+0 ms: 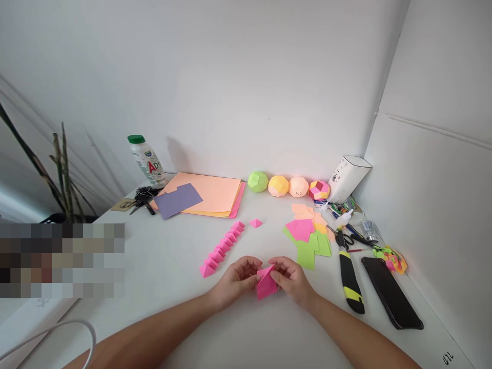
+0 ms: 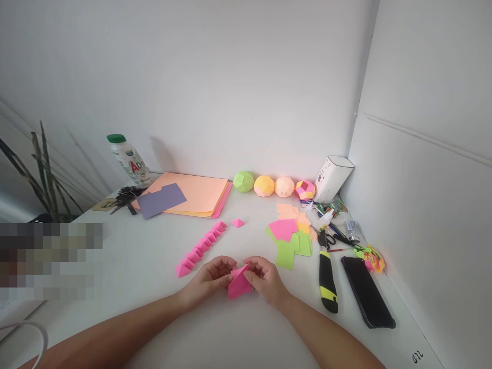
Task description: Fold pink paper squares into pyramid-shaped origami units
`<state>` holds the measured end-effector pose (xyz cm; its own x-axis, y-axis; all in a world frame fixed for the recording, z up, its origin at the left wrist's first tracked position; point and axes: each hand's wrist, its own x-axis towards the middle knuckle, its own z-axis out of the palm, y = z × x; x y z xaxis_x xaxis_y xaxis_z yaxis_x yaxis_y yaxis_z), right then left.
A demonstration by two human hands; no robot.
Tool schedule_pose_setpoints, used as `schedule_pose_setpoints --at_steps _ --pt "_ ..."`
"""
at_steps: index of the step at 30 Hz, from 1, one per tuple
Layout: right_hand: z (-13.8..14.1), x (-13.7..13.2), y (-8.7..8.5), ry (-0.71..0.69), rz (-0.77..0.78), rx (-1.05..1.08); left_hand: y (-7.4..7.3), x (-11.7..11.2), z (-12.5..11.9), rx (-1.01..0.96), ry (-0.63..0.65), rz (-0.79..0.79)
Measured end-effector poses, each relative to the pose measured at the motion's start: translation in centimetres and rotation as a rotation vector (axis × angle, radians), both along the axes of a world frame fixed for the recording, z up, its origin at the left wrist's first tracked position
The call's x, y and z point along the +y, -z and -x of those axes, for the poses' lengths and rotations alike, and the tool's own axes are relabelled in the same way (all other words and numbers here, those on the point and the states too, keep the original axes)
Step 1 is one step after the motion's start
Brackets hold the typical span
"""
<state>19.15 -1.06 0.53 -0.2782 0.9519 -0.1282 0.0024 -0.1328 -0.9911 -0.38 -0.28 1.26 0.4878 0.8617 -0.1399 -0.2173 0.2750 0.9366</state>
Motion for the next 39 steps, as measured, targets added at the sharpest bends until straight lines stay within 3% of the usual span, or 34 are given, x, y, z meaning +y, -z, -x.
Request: schedule_pose_setpoints --at_steps 8,16,23,32,39 --pt "0.01 -0.05 -0.21 -0.040 -0.001 -0.045 0.39 0.19 0.25 -0.025 0.002 -0.025" --pt "-0.27 0.14 -0.38 -0.049 -0.010 -0.092 0.20 -0.23 -0.02 0.018 0.130 -0.125" --pt "-0.74 0.78 -0.18 -0.105 0.013 -0.125 0.65 0.36 -0.24 0.031 0.054 -0.104" --pt "-0.73 0.76 -0.25 -0.145 -0.061 -0.225 0.41 0.31 -0.07 -0.066 0.084 -0.076" --pt "-0.25 0.15 -0.56 -0.167 -0.084 -0.162 0.70 0.06 0.00 -0.067 0.075 -0.088"
